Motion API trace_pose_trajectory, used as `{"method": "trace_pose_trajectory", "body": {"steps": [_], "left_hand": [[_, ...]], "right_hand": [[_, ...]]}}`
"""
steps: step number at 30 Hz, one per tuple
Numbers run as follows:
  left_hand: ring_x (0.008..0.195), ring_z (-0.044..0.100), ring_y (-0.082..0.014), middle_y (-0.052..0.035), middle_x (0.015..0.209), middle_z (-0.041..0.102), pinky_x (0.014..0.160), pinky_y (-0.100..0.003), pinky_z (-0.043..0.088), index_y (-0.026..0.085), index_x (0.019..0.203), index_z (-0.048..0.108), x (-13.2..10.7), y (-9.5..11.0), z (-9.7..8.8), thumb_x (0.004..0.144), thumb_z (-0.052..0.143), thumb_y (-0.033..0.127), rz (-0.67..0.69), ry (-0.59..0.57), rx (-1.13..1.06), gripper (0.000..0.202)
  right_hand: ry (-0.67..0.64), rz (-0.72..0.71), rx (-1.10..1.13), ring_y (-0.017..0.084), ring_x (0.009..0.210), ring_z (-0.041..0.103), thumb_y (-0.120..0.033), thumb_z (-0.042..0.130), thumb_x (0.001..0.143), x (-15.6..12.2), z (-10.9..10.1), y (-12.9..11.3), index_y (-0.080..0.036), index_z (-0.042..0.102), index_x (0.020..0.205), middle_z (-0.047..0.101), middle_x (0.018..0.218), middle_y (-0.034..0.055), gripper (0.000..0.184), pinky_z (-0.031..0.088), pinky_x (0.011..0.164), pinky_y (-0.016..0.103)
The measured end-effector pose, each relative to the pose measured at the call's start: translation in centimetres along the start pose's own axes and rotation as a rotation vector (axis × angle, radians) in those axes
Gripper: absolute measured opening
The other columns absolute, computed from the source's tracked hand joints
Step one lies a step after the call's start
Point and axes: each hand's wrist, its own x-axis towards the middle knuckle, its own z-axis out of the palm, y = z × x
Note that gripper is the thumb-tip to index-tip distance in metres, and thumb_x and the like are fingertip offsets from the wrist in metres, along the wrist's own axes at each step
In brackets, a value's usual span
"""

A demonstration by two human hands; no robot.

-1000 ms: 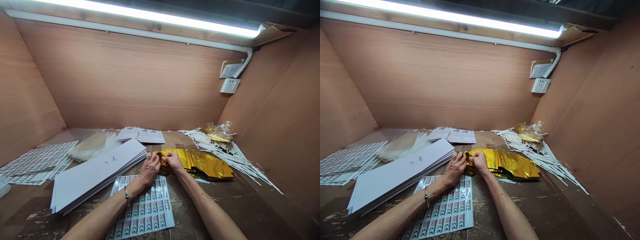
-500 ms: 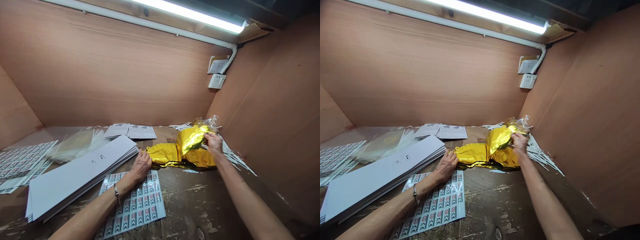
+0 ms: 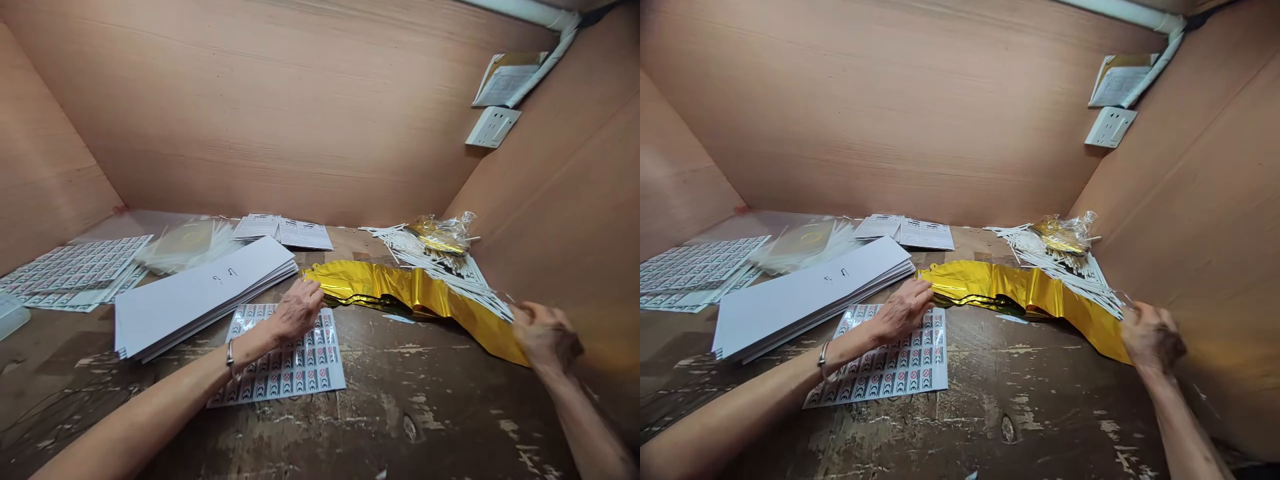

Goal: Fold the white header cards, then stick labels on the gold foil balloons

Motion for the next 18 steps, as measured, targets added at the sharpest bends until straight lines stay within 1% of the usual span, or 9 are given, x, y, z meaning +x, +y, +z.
{"method": "trace_pose_trajectory", "body": {"steps": [1, 2, 4, 6, 7, 9, 12, 14, 18], "left_hand": [[0.093, 0.048, -0.0202, -0.0087, 0.092, 0.056, 0.088, -0.037, 0.035, 0.014, 0.081, 0.054, -0.7, 0.4, -0.2, 0.087, 0.035, 0.025, 0.024, -0.018, -0.044, 0.023], [0.098, 0.047, -0.0206, -0.0089, 0.096, 0.056, 0.091, -0.038, 0.033, 0.014, 0.085, 0.054, -1.4, 0.7, -0.3, 0.087, 0.037, 0.029, 0.042, -0.040, -0.076, 0.023], [0.111, 0.041, -0.0237, -0.0114, 0.110, 0.053, 0.097, -0.042, 0.028, 0.014, 0.097, 0.054, -2.7, 1.1, -0.1, 0.086, 0.039, 0.038, 0.056, -0.085, -0.101, 0.030], [0.121, 0.032, -0.0281, -0.0136, 0.125, 0.043, 0.099, -0.048, 0.024, 0.017, 0.111, 0.049, -3.8, 1.1, 0.3, 0.084, 0.039, 0.047, 0.057, -0.135, -0.100, 0.041], [0.124, 0.027, -0.0297, -0.0138, 0.130, 0.039, 0.099, -0.050, 0.023, 0.019, 0.116, 0.046, -4.2, 1.1, 0.5, 0.083, 0.037, 0.050, 0.055, -0.159, -0.100, 0.046], [0.127, 0.023, -0.0309, -0.0139, 0.134, 0.034, 0.100, -0.052, 0.020, 0.021, 0.123, 0.040, -4.6, 1.0, 0.9, 0.082, 0.034, 0.054, 0.043, -0.196, -0.102, 0.053], [0.128, 0.020, -0.0302, -0.0155, 0.135, 0.033, 0.102, -0.050, 0.016, 0.015, 0.127, 0.035, -4.9, 1.0, 1.2, 0.082, 0.031, 0.057, 0.016, -0.220, -0.098, 0.062], [0.128, 0.020, -0.0300, -0.0156, 0.135, 0.033, 0.103, -0.049, 0.014, 0.013, 0.128, 0.034, -4.9, 1.0, 1.3, 0.081, 0.030, 0.058, 0.002, -0.223, -0.090, 0.065], [0.128, 0.021, -0.0296, -0.0143, 0.135, 0.034, 0.103, -0.049, 0.013, 0.014, 0.128, 0.034, -4.9, 1.1, 1.4, 0.082, 0.028, 0.058, 0.001, -0.233, -0.078, 0.064]], "right_hand": [[-0.052, -0.111, -0.027, 0.025, 0.075, 0.054, -0.033, 0.045, 0.080, -0.4, 0.3, -2.1, -0.020, 0.064, 0.076, 0.058, 0.081, 0.0187, 0.023, 0.036, 0.060, 0.039], [-0.126, -0.256, 0.025, 0.023, 0.076, 0.054, -0.031, 0.042, 0.081, -0.9, 0.6, -4.7, -0.019, 0.063, 0.076, 0.059, 0.081, 0.0169, 0.025, 0.038, 0.065, 0.037], [-0.293, -0.473, 0.214, 0.020, 0.073, 0.055, -0.030, 0.044, 0.083, -2.3, 1.1, -10.6, -0.017, 0.062, 0.079, 0.060, 0.079, 0.0102, 0.022, 0.041, 0.068, 0.032], [-0.494, -0.632, 0.326, 0.016, 0.073, 0.054, -0.024, 0.043, 0.084, -4.3, 1.6, -16.3, -0.018, 0.062, 0.083, 0.060, 0.080, 0.0071, 0.020, 0.041, 0.066, 0.027], [-0.564, -0.702, 0.355, 0.015, 0.073, 0.054, -0.021, 0.044, 0.084, -5.4, 1.9, -18.7, -0.018, 0.062, 0.082, 0.059, 0.079, 0.0063, 0.019, 0.041, 0.064, 0.025], [-0.668, -0.820, 0.356, 0.014, 0.071, 0.052, -0.016, 0.044, 0.083, -7.3, 2.6, -22.2, -0.018, 0.062, 0.079, 0.058, 0.077, 0.0051, 0.019, 0.039, 0.062, 0.023], [-0.753, -0.956, 0.310, 0.013, 0.071, 0.051, -0.014, 0.047, 0.082, -9.0, 3.7, -24.5, -0.016, 0.062, 0.075, 0.058, 0.075, 0.0047, 0.016, 0.037, 0.062, 0.022], [-0.788, -1.013, 0.292, 0.013, 0.071, 0.049, -0.013, 0.049, 0.081, -9.3, 4.2, -24.8, -0.016, 0.062, 0.075, 0.058, 0.075, 0.0044, 0.014, 0.036, 0.062, 0.023], [-0.842, -1.072, 0.292, 0.013, 0.069, 0.048, -0.014, 0.050, 0.082, -9.0, 4.6, -24.8, -0.016, 0.061, 0.076, 0.058, 0.075, 0.0032, 0.013, 0.034, 0.061, 0.023]]}}
